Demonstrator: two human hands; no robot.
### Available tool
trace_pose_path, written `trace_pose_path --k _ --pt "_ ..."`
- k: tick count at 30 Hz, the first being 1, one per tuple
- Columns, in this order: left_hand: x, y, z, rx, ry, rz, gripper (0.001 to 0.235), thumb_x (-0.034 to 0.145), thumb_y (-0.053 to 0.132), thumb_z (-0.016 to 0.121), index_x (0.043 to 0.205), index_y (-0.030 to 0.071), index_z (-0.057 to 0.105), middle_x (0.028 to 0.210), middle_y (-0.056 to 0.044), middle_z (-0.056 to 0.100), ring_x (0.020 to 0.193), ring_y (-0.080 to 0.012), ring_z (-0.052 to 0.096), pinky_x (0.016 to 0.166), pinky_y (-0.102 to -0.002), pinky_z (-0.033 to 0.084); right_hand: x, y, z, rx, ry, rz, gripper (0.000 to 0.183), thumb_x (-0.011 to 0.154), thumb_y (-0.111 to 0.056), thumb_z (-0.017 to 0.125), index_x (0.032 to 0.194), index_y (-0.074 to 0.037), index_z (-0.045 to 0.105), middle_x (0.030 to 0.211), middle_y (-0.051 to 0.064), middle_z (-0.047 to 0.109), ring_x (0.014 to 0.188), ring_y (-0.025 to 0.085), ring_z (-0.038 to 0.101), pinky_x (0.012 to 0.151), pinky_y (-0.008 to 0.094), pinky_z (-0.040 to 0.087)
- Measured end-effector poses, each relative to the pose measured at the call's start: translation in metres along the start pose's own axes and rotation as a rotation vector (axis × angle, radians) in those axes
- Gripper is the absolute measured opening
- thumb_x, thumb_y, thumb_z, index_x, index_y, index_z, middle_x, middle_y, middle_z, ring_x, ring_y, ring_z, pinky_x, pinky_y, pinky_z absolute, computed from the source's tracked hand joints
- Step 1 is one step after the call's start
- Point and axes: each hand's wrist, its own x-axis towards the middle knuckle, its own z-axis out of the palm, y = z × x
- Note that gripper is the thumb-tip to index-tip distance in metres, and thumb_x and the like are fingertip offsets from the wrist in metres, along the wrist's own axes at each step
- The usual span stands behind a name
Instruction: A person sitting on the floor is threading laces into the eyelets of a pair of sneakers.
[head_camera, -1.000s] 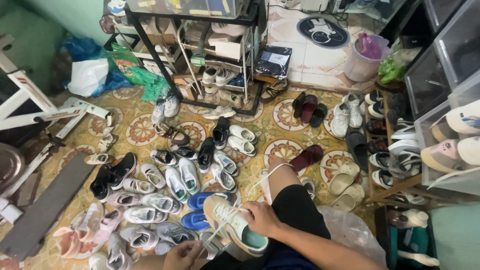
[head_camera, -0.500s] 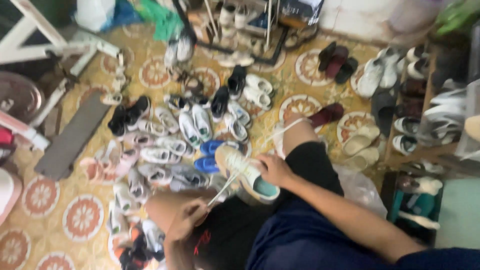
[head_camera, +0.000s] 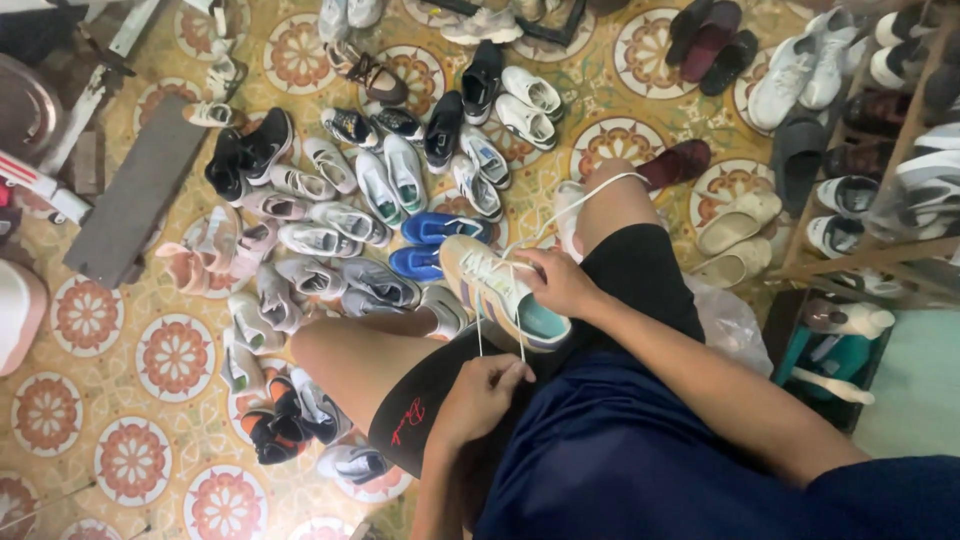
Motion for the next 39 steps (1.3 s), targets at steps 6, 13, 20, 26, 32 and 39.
trace_pose_path --k 6,13,20,26,32,39 --pt "-0.006 -0.019 -0.035 0.083 0.063 -0.026 0.025 0.095 0.019 0.062 0.085 0.007 0.081 0.061 -0.002 0.061 0.056 -0.0139 0.049 0.057 -0.028 0.045 0.0 0.014 0.003 0.084 0.002 0.045 0.03 0.088 -0.004 0.066 0.117 0.0 0.069 0.078 0.009 0.066 0.055 0.017 0.052 0.052 0.031 0.044" --pt "-0.02 -0.047 -0.088 -0.043 0.144 0.011 0.031 0.1 0.018 0.059 0.089 0.001 0.082 0.063 0.002 0.059 0.059 -0.009 0.048 0.057 -0.024 0.042 -0.007 0.011 -0.003 0.082 0.033 0.056 0.032 0.083 0.004 0.059 0.112 -0.003 0.071 0.077 0.011 0.067 0.057 0.021 0.055 0.055 0.034 0.046" --pt "-0.029 -0.11 -0.127 -0.381 0.828 -0.149 0.034 0.107 0.033 0.057 0.102 0.002 0.072 0.071 -0.002 0.051 0.061 -0.0118 0.046 0.055 -0.024 0.039 -0.007 0.017 -0.003 -0.035 0.184 -0.089 0.027 0.08 0.003 0.062 0.105 -0.002 0.071 0.075 0.009 0.064 0.056 0.025 0.055 0.105 0.036 0.036" --pt "0.009 -0.065 -0.088 0.274 1.093 0.07 0.034 0.082 0.011 0.068 0.115 0.01 0.075 0.101 -0.02 0.073 0.102 -0.0423 0.069 0.094 -0.047 0.053 -0.012 0.029 0.014 -0.19 0.226 -0.171 0.017 0.1 -0.016 0.062 0.115 -0.014 0.071 0.095 0.006 0.067 0.092 0.028 0.069 0.101 0.041 0.041" --pt "0.092 -0.024 -0.007 0.437 0.841 0.274 0.013 0.086 0.022 0.079 0.096 0.016 0.083 0.09 -0.01 0.076 0.1 -0.0334 0.069 0.091 -0.046 0.052 -0.016 -0.002 0.006 -0.145 0.204 -0.287 0.02 0.104 -0.015 0.057 0.115 -0.009 0.072 0.092 0.008 0.063 0.088 0.034 0.071 0.082 0.042 0.058" --pt "0.121 -0.012 0.024 0.571 0.945 0.338 0.005 0.076 0.018 0.082 0.079 0.015 0.078 0.08 -0.003 0.066 0.083 -0.0255 0.067 0.075 -0.035 0.052 -0.021 0.003 0.003 -0.118 0.248 -0.325 0.011 0.098 -0.014 0.065 0.106 -0.009 0.071 0.087 0.008 0.065 0.082 0.035 0.072 0.071 0.041 0.06"
